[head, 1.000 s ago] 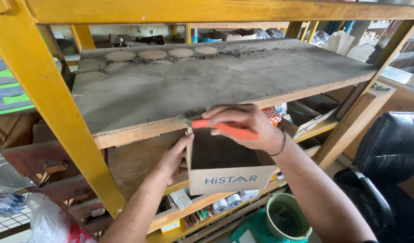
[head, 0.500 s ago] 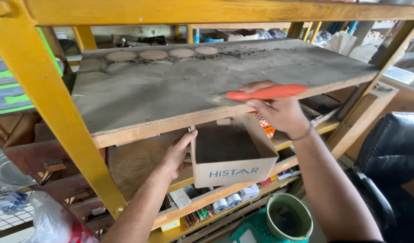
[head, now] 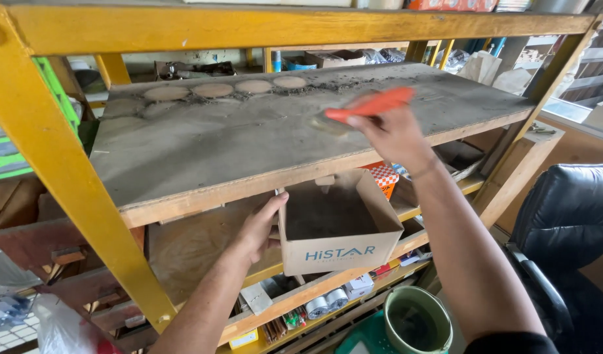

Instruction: The person sweeps dust and debris from a wooden shelf using a small brush, directing the material into a cardboard box held underneath. The person repeatedly brushes different sections of the shelf surface and edges, collecting the dust into the box throughout the clip.

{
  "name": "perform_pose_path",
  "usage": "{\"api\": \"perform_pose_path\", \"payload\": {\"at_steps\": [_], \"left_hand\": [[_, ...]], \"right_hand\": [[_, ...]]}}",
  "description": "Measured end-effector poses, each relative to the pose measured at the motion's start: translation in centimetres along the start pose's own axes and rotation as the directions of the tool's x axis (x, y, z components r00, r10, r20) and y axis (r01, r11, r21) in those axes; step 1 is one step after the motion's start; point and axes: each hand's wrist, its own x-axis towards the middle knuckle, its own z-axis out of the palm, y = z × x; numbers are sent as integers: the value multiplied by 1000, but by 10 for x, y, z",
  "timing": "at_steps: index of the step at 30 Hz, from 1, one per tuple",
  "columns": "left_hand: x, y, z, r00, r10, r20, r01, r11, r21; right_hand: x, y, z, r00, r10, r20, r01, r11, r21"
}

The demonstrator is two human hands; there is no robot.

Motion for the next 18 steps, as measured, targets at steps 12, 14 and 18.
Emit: {"api": "perform_pose_path", "payload": {"at_steps": [12, 14, 18], "left_hand": [[-21, -2, -17, 999, -28, -47, 26, 999, -48], [-30, 4, -19, 998, -21, -60, 16, 997, -72], [-26, 0, -28, 998, -18, -61, 14, 998, -65]], "right_hand": [[35, -21, 51, 958, 80, 274, -41, 988, -147], [34, -67, 33, 949, 28, 314, -4, 997, -77], [45, -6, 31, 964, 145, 221, -127, 987, -95]]}}
